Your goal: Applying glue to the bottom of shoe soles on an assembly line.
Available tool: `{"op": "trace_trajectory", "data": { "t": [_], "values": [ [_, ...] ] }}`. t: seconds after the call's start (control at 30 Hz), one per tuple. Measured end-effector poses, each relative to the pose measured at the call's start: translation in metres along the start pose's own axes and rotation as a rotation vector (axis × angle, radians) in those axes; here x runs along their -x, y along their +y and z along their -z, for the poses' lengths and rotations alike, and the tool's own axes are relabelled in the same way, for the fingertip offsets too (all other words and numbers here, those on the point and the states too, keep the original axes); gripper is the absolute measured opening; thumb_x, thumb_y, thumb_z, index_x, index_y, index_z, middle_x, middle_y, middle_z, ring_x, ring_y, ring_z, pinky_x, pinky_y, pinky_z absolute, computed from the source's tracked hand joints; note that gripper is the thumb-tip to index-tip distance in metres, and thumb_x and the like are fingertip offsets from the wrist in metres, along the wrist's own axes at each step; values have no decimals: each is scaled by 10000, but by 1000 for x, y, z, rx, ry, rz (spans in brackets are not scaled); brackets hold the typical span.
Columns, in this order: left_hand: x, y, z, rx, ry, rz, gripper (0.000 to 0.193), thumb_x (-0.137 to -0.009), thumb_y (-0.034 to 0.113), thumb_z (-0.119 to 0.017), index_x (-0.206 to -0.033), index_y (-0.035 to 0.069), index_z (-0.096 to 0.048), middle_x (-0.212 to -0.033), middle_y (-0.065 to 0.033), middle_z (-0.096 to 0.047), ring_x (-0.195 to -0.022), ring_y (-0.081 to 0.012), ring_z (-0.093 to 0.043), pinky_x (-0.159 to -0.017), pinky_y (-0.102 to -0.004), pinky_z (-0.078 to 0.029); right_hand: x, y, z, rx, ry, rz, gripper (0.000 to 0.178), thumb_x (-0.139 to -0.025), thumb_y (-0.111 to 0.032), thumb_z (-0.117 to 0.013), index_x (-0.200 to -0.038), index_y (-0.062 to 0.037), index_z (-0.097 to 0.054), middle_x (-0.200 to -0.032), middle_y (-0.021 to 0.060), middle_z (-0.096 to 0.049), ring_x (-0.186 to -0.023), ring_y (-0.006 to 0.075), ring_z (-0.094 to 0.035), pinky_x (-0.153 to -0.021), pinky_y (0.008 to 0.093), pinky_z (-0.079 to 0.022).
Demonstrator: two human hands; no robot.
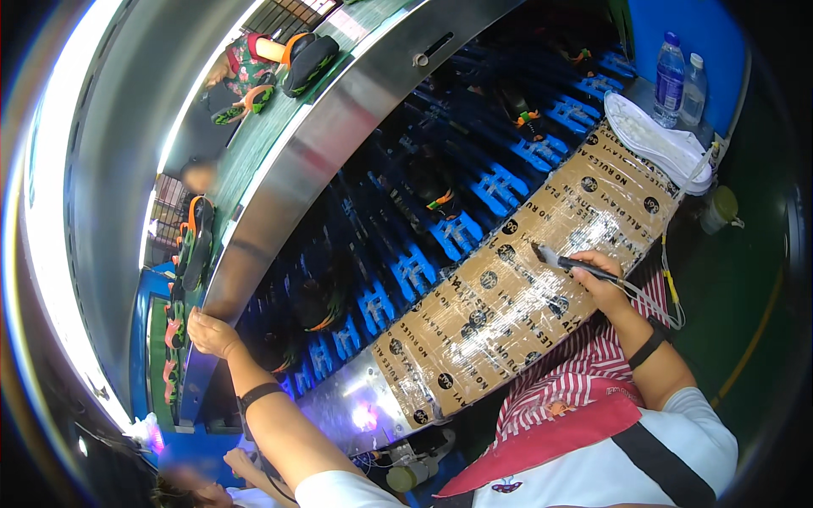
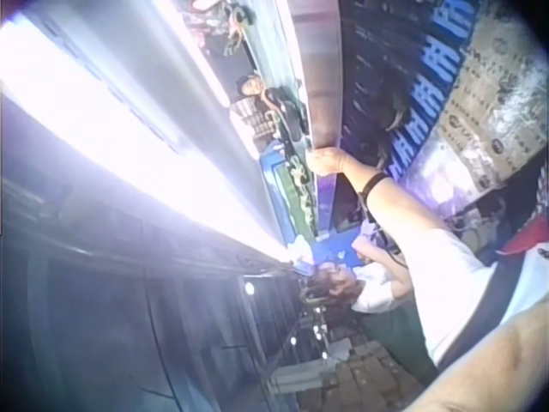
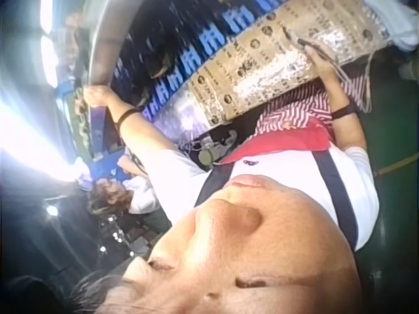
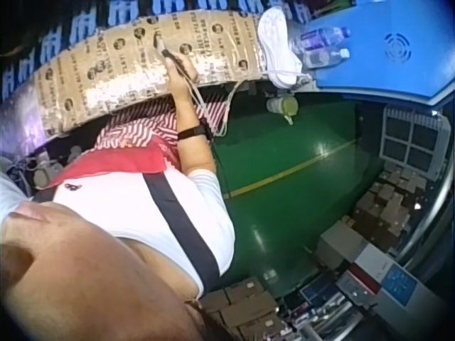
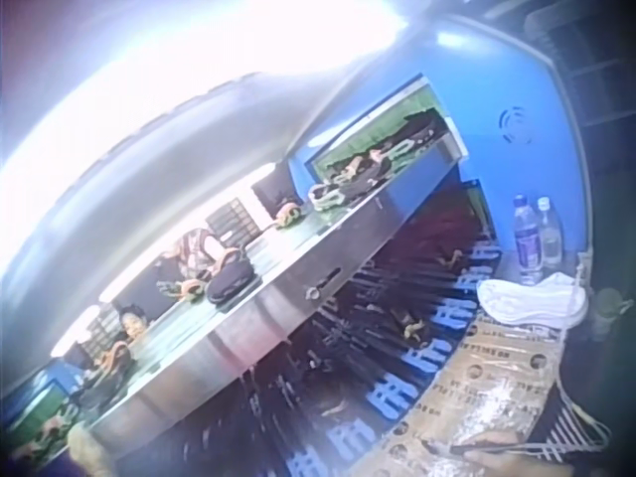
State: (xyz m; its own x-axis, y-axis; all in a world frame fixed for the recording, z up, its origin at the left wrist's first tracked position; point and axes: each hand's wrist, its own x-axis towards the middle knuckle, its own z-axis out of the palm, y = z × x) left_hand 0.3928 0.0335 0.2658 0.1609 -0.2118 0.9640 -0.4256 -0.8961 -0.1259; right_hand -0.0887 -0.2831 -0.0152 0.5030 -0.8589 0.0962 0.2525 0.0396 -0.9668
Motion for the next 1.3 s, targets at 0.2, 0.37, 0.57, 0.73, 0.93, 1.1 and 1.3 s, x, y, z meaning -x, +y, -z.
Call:
{"op": "trace_trajectory", "data": {
  "t": [0.2,0.37,0.57,0.73,0.93,1.1,1.3],
  "values": [
    [0,-6,-2,31,-40,23,456,-883,356,-285,-921,43,-616,-949,-135,-597,-919,-321,-526,-807,-418,-392,2,-9,0,17,-26,-51,186,-772,-77,-597,-933,15,-577,-767,11,-584,-658,53,-505,-589,182,-402],
    [0,-5,-3,0,-15,7,431,-883,332,-305,-900,37,-619,-924,-121,-608,-890,-311,-541,-792,-409,-404,2,-8,0,24,-34,-59,190,-773,-78,-597,-936,16,-574,-744,2,-574,-627,43,-490,-557,174,-390],
    [1,-1,-2,13,-48,47,470,-884,358,-277,-926,37,-618,-966,-136,-597,-928,-322,-523,-818,-415,-388,1,-8,1,40,-39,-40,194,-771,-76,-597,-939,16,-571,-745,-1,-572,-628,38,-486,-554,170,-386],
    [-2,-2,1,-14,-14,3,408,-886,310,-314,-886,29,-609,-901,-120,-608,-885,-309,-539,-789,-401,-403,1,-11,-4,69,-49,-34,193,-768,-71,-595,-941,11,-570,-746,-8,-567,-628,33,-480,-559,165,-380],
    [-4,-1,3,-17,-70,28,426,-896,322,-293,-926,40,-610,-931,-121,-594,-909,-301,-528,-813,-399,-387,2,-4,1,86,-38,-28,213,-775,-82,-609,-958,18,-566,-730,15,-573,-608,44,-496,-534,178,-396],
    [-4,1,6,-12,-95,46,437,-897,340,-284,-941,49,-608,-945,-119,-585,-932,-305,-514,-831,-398,-374,2,-7,-2,57,-49,-1,210,-776,-78,-606,-958,19,-564,-732,15,-572,-611,45,-494,-536,180,-394],
    [-2,1,5,-11,-65,11,420,-889,315,-301,-919,29,-608,-929,-127,-594,-914,-310,-524,-812,-399,-386,2,-9,1,33,-45,-36,204,-778,-80,-604,-951,20,-563,-732,16,-574,-606,46,-496,-532,183,-398]
  ]
}}
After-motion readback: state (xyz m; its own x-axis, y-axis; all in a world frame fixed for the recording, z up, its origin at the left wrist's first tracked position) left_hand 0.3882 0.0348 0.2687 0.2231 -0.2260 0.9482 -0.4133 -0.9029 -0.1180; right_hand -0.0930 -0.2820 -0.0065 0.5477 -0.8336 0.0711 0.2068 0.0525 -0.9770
